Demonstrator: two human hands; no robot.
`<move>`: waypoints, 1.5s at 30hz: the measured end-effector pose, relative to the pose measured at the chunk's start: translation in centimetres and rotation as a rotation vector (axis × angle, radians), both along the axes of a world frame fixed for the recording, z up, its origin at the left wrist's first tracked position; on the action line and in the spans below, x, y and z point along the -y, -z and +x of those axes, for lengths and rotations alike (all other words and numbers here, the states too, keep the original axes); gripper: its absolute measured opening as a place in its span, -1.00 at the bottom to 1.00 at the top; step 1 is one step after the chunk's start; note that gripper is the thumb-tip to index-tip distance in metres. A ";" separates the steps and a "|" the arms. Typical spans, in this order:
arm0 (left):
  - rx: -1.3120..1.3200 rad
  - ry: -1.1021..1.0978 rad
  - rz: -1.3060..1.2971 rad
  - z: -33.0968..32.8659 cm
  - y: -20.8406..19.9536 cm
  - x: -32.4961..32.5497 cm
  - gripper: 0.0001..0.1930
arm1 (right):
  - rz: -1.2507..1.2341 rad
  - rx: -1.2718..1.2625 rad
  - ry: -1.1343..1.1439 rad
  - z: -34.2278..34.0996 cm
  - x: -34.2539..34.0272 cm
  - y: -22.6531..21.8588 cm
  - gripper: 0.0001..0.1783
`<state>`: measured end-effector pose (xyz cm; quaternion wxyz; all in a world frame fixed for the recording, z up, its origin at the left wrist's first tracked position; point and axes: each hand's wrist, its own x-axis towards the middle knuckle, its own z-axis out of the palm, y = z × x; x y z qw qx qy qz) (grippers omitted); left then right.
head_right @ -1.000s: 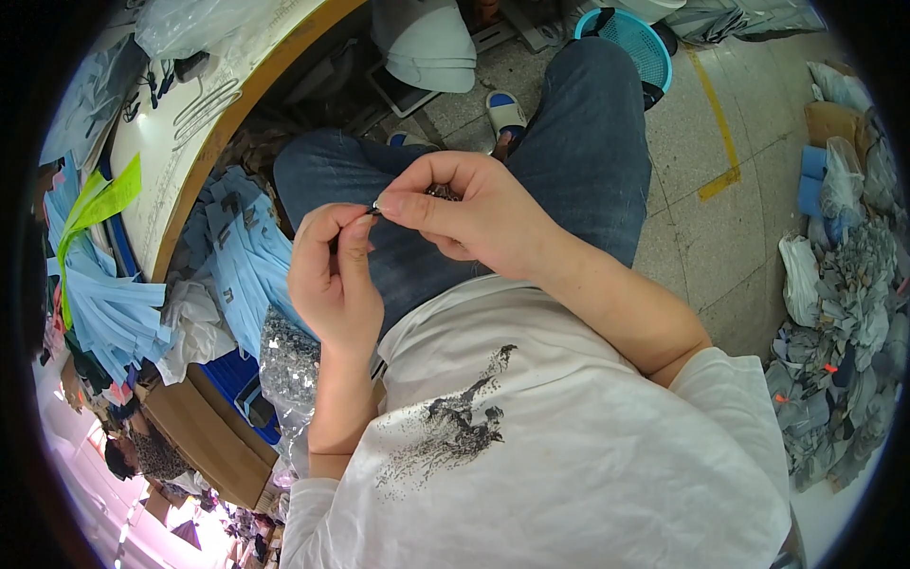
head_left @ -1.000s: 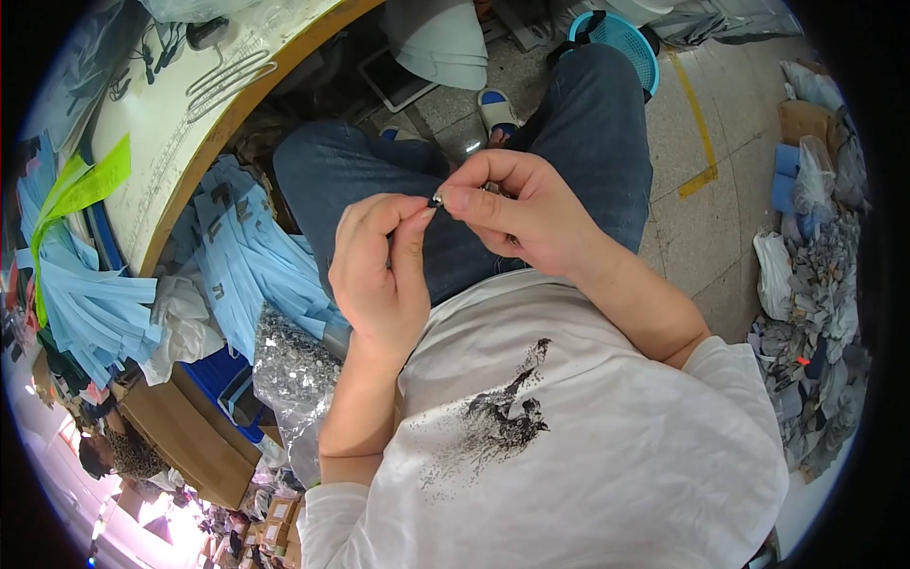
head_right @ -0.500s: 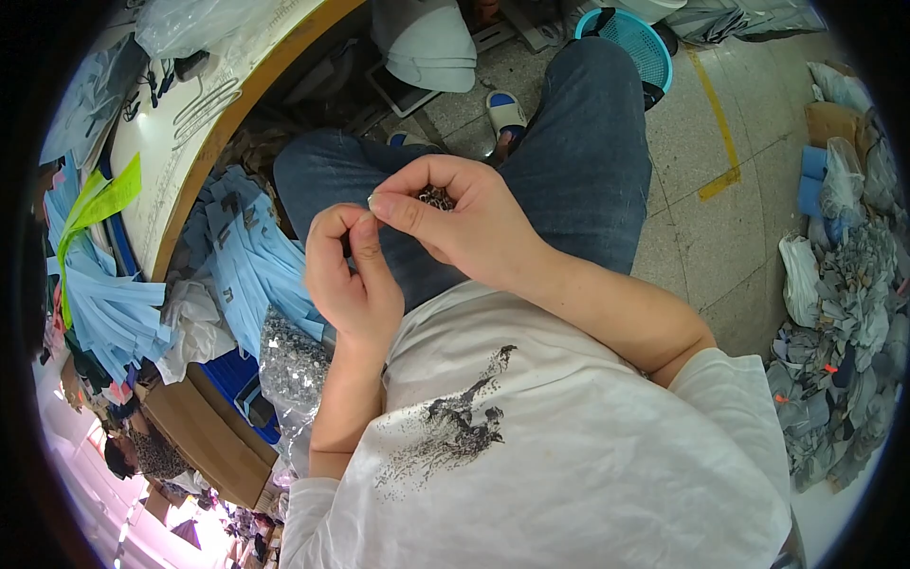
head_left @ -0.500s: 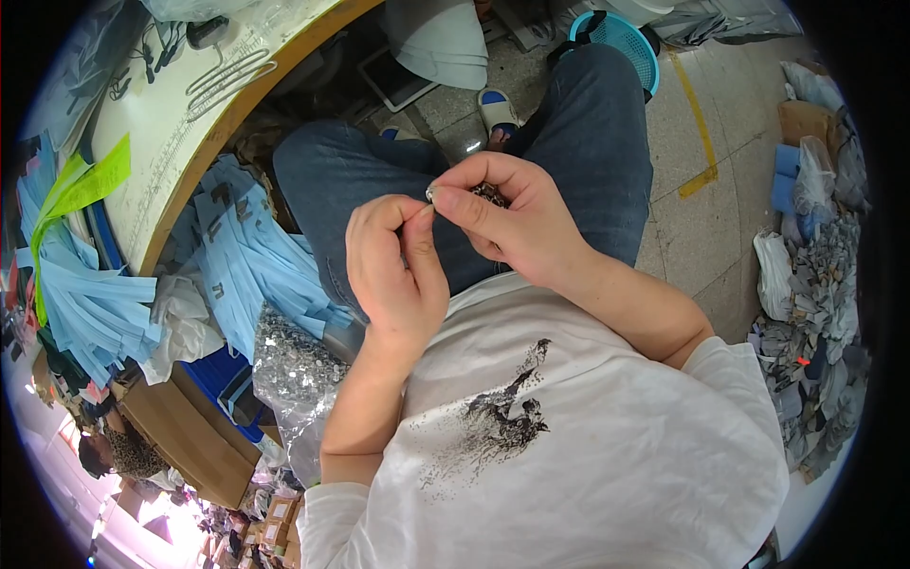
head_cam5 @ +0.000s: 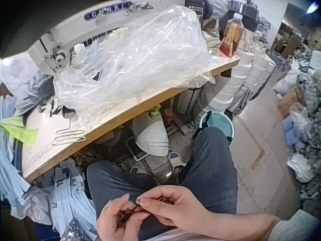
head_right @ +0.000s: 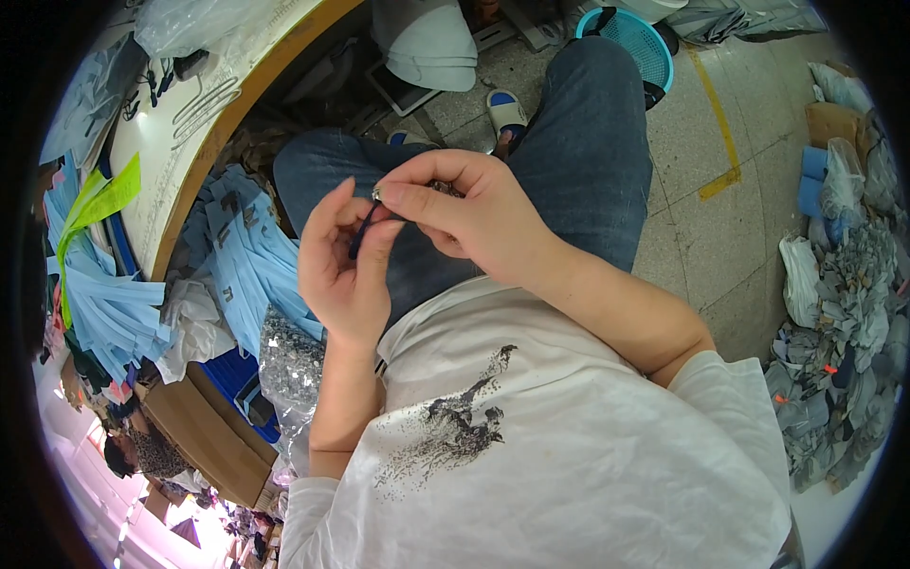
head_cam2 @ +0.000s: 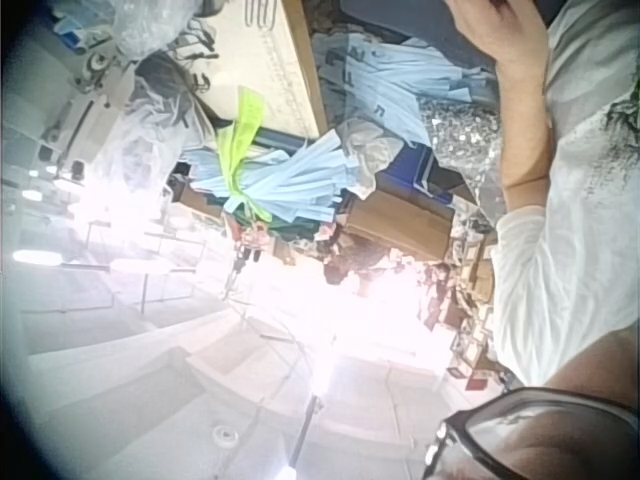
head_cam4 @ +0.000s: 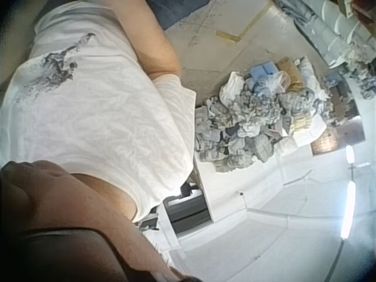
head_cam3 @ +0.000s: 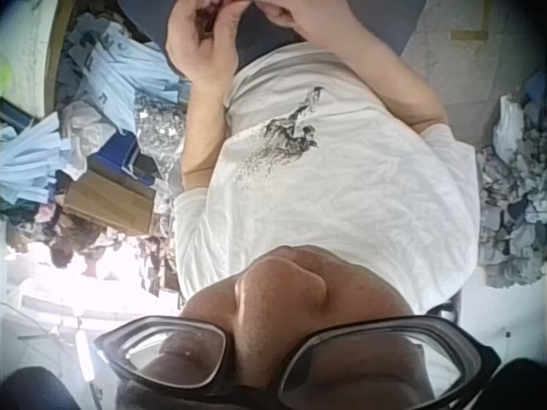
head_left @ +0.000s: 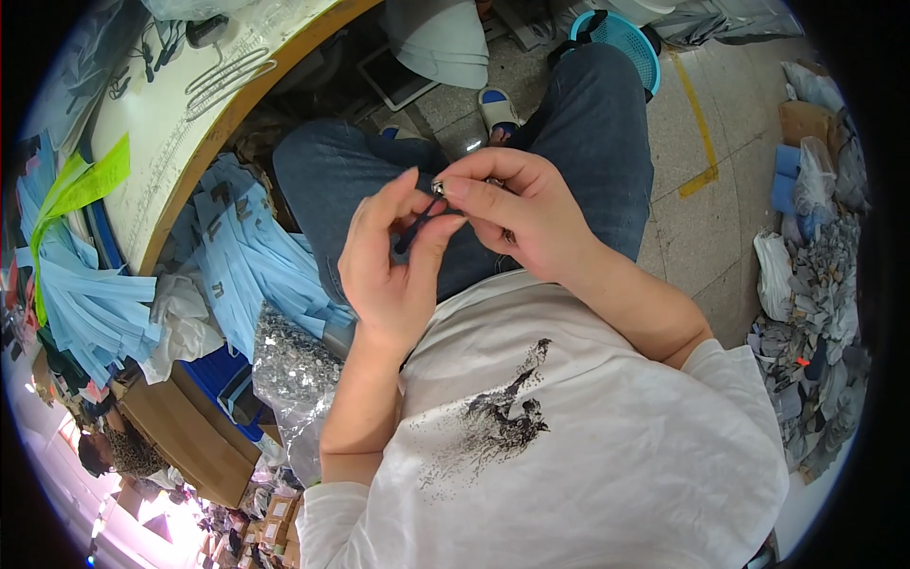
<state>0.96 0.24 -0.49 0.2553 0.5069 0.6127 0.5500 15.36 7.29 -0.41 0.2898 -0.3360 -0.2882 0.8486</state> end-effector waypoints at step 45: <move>0.640 0.272 -0.102 -1.4 0.8 0.8 -0.76 | 0.030 0.065 -0.025 -0.1 -0.2 -0.1 -0.81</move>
